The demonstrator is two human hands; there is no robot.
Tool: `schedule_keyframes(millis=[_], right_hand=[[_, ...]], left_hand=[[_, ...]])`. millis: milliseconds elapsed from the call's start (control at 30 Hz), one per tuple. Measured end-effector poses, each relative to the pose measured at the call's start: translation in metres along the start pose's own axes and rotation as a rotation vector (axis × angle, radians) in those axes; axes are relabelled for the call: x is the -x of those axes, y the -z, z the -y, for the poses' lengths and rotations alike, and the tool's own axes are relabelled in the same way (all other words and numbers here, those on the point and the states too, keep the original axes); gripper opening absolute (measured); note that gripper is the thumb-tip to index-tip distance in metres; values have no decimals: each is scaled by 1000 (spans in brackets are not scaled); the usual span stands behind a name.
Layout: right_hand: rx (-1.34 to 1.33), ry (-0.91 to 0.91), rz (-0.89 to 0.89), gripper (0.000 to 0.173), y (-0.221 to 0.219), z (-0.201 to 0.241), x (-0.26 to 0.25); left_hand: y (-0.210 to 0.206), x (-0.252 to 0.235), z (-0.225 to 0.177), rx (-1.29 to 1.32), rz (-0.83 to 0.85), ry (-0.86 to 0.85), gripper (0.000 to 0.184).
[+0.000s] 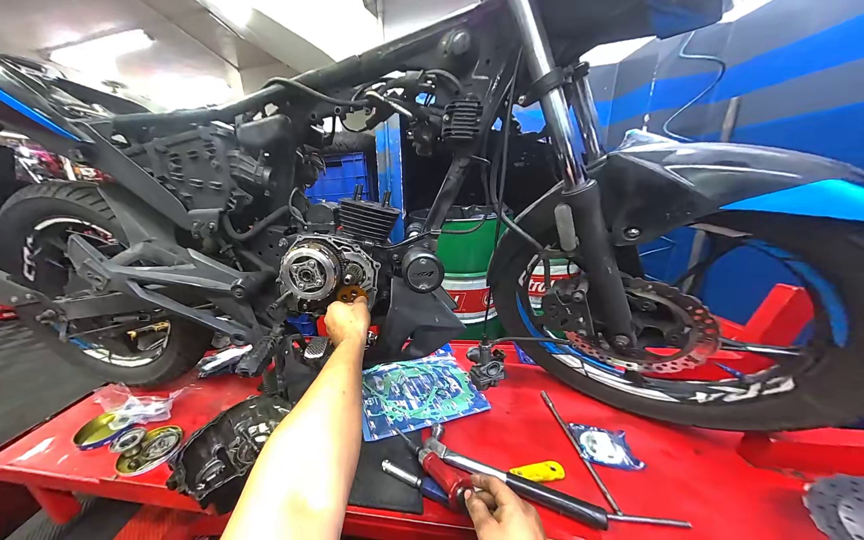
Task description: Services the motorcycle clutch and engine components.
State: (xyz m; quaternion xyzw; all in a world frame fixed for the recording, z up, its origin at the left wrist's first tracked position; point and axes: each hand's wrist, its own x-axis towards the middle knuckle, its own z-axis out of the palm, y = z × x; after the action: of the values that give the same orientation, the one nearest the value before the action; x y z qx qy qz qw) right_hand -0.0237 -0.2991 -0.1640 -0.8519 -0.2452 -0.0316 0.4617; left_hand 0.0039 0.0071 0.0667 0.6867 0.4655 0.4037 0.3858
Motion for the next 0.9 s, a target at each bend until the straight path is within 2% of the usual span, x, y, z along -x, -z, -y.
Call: schedule_keyframes(millis=[267,433,633,733,900], right_hand=[[1,-22,26,26,4,-3,2],[-3,-25,29,26,6,-5,1],[-11,-36,38,26,7,-5,1],[-9,-37,37,26,7,-8,2],[-28,-44,42,25,7,-9,3]], left_hand=[[-5,2,8,-124,22,-88,49],[-5,1,14,-70,19,-82,51],[-3,-2,14,37,5,-93,33],[-2,-5,13,36,9,-71,38],[-5,-2,8,-117,4,-98,50]])
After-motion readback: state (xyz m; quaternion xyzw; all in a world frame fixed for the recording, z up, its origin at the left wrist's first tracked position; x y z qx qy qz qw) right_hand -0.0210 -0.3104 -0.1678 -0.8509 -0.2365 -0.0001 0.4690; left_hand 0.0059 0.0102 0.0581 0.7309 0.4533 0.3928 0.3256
